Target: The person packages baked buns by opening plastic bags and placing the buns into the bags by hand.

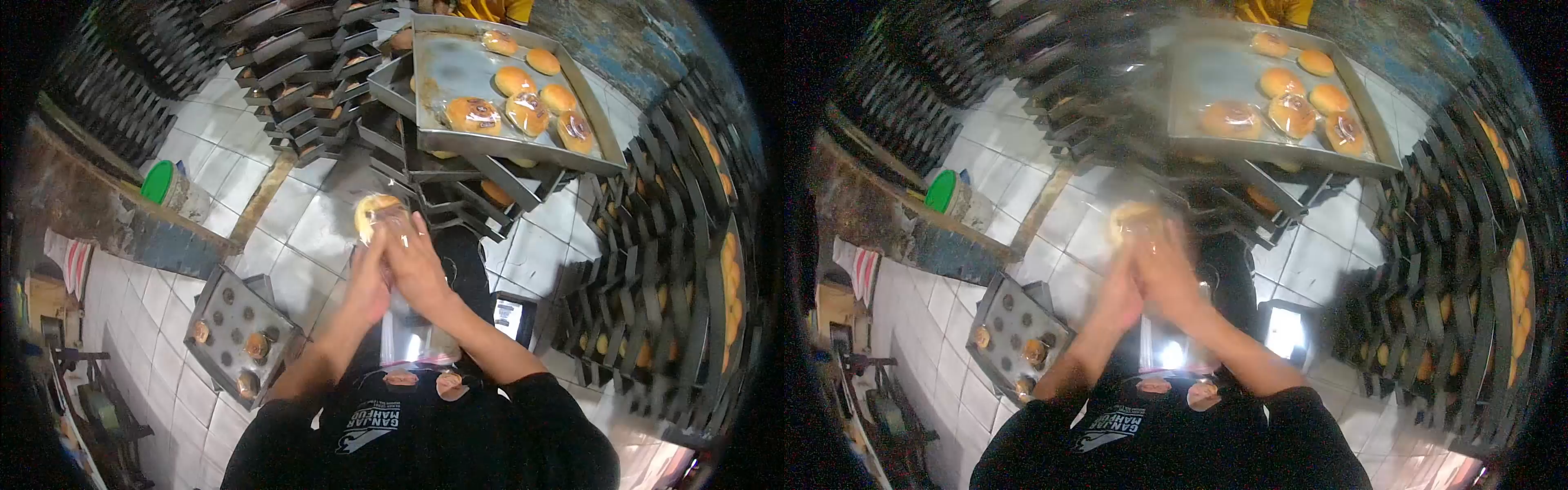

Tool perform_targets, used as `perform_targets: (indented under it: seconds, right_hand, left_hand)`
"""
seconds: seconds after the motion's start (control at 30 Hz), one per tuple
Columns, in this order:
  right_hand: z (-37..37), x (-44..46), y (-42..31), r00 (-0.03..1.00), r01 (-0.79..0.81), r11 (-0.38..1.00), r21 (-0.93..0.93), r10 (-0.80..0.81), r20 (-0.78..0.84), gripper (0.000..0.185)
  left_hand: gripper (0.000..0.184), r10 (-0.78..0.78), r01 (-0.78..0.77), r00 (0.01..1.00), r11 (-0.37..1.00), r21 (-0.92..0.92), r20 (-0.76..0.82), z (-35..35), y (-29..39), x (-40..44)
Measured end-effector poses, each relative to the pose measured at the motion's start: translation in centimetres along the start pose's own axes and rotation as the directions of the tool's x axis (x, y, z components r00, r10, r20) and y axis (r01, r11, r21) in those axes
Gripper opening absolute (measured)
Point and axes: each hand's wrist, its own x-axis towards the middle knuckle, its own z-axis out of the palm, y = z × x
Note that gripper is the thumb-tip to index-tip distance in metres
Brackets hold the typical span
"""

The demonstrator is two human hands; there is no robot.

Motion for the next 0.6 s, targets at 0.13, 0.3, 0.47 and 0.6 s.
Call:
perform_targets:
  seconds: [0.13,0.3,0.47,0.6]
  right_hand:
    - [-2.2,2.2,-0.7,0.999,0.044,0.995,0.084,-0.045,0.009,0.051]
    - [-3.8,4.6,0.7,0.991,0.039,0.985,0.167,-0.060,0.123,0.040]
    - [-3.2,1.0,-0.3,0.976,-0.135,0.868,0.478,0.034,0.214,0.010]
    - [-6.2,-0.6,-4.1,0.695,-0.469,0.079,0.880,-0.582,0.422,0.014]
  left_hand:
    - [0.045,0.098,0.056,0.936,0.906,-0.419,0.337,-4.1,2.1,5.4]
    - [0.059,0.083,-0.087,0.996,0.933,-0.349,-0.027,0.0,-0.6,6.0]
    - [0.071,-0.091,0.174,0.979,0.842,-0.510,0.184,-2.4,-0.9,7.8]
    - [0.065,-0.042,0.101,0.991,0.867,-0.488,0.131,-5.0,0.3,9.2]
